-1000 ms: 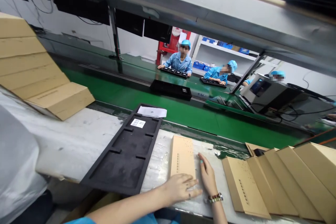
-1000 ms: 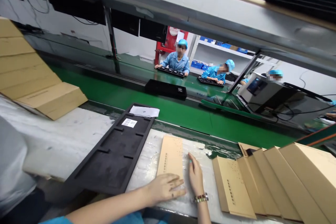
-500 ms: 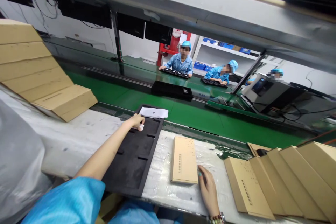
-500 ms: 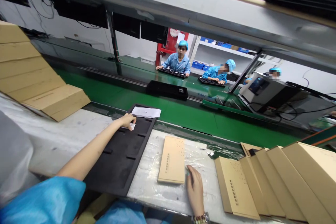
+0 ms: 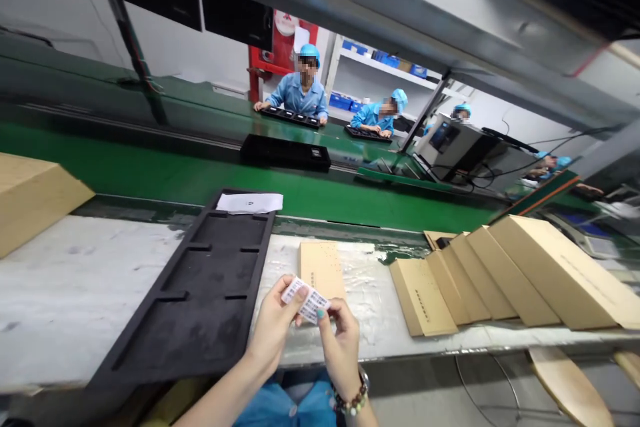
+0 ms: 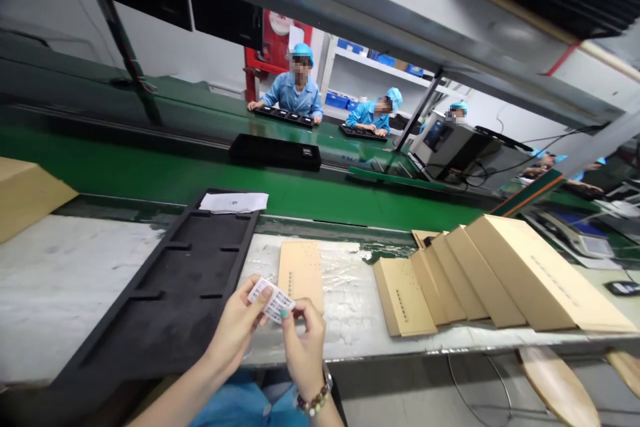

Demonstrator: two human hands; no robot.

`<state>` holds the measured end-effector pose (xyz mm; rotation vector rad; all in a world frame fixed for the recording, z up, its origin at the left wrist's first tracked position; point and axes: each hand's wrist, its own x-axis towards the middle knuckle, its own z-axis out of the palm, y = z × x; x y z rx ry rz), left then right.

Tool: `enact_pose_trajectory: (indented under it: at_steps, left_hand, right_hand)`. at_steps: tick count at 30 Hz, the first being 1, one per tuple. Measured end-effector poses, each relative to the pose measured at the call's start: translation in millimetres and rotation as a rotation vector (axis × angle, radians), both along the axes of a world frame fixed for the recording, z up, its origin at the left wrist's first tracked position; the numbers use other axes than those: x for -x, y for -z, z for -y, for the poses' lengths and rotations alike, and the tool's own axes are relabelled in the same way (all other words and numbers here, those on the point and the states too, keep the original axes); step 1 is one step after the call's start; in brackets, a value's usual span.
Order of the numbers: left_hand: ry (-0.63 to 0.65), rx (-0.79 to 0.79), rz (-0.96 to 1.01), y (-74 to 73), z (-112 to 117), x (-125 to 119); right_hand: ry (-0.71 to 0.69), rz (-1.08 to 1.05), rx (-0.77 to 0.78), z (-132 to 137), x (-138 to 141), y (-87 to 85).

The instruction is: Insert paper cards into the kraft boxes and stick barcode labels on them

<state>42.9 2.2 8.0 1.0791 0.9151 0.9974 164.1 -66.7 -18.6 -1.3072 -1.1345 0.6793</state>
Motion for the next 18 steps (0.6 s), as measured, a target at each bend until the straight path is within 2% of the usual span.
enact_pose_trajectory:
  at_steps: [3,5,7,10,15,18]
  left_hand:
    - [0.219,0.043,-0.055,2.7,-2,12]
    - [0.407,0.008,-0.156,2.1,-12,23]
    - [0.506,-0.022,-0.239,1.4,-19,32]
    - [0.514,0.013,-0.264,2.5,-16,34]
    - [0.525,0.081,-0.144,9.1,-2,29]
    - [0.527,0.091,-0.139,10.8,0,30]
  right_hand:
    - [-0.023,-0.047,0.043,12,-13,-2.2]
    - [-0.108,-0.086,0.064,21,-21,-3.6]
    - [-0.19,-0.136,0.069,28,-24,-4.7]
    - [-0.235,-0.203,0.05,33,-22,-3.5]
    - [-0.308,-0.346,0.009,33,-9,6.9]
    - [-0.329,-0.407,0.024,34,-4,10.2]
